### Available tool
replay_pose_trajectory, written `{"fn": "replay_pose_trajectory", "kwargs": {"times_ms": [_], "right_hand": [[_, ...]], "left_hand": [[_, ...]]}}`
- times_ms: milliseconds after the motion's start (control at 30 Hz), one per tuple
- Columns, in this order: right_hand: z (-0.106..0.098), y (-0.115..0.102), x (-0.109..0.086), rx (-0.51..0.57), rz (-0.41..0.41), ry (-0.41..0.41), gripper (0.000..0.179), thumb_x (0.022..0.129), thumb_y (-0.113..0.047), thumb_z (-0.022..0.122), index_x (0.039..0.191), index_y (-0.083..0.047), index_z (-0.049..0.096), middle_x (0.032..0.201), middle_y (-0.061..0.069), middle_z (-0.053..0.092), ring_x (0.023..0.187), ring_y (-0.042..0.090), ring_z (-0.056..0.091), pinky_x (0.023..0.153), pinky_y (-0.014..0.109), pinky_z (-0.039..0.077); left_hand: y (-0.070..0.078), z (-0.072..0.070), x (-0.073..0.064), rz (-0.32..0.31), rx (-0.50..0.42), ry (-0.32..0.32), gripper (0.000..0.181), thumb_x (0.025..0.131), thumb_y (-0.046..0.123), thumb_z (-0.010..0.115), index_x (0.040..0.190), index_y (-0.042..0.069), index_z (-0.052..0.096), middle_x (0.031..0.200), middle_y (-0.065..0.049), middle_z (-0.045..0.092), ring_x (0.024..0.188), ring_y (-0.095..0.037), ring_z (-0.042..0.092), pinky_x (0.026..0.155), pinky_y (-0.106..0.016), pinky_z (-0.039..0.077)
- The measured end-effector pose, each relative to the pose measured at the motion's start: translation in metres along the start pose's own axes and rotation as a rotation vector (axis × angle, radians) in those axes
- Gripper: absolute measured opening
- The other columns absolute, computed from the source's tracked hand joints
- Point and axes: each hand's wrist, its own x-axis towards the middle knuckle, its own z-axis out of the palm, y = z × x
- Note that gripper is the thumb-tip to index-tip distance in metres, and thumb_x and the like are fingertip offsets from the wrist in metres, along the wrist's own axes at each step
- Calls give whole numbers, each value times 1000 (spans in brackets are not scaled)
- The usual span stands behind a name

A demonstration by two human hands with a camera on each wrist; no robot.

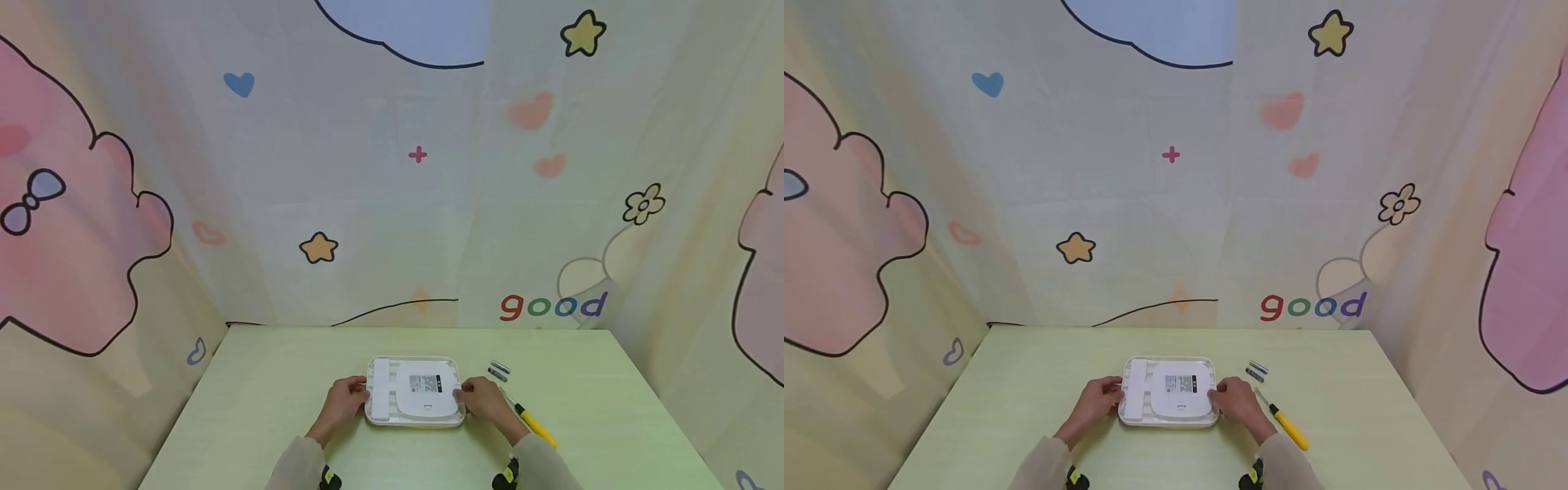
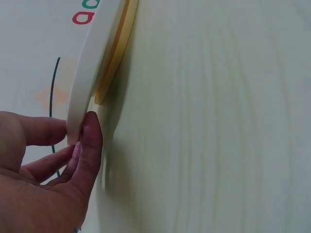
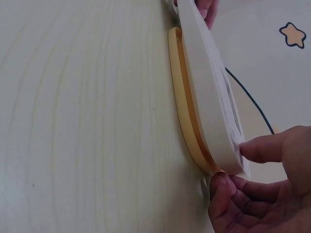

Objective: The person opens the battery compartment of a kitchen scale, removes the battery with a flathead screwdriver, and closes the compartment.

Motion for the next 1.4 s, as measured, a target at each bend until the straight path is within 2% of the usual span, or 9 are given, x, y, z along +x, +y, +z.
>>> {"fn": "replay_pose_trajectory", "kwargs": {"times_ms": [233,367,500,700,1000,1400], "right_hand": [[2,-3,-4,98,58,-20,31,91,-23,64,106,4,64,86,8,62,66,16,55,56,26,47],[3,-3,-5,133,53,-4,30,90,-23,65,104,3,63,84,8,62,65,16,55,55,26,47],[0,-5,-6,177,56,20,30,91,-22,66,106,3,63,85,7,62,67,16,56,57,26,49],[-11,-11,-8,227,19,56,27,91,-20,67,107,1,62,90,9,62,73,17,57,61,26,51],[-19,-15,-14,250,-14,86,26,91,-16,66,109,2,60,93,10,61,80,18,55,62,27,53],[-24,-22,-18,279,-61,161,25,89,-12,70,108,1,59,96,11,61,84,20,57,65,27,56]], "left_hand": [[2,1,-1,-18,-21,13,39,91,4,62,128,-7,58,103,-13,64,81,-14,58,66,-29,55],[5,0,-3,1,-24,32,39,90,3,62,128,-7,59,104,-13,64,82,-14,58,65,-29,55],[8,-3,-4,27,-64,36,39,90,2,63,128,-7,59,104,-15,63,81,-16,59,66,-31,57],[15,-4,-5,46,-101,54,39,89,-1,63,128,-6,58,100,-16,63,80,-16,60,67,-33,58],[23,-3,-7,71,-148,99,38,87,-4,65,125,-10,61,101,-16,64,82,-15,61,65,-29,59],[33,-6,-8,122,-227,184,37,84,-6,68,121,-4,66,103,-20,67,84,-15,65,70,-33,60]]}}
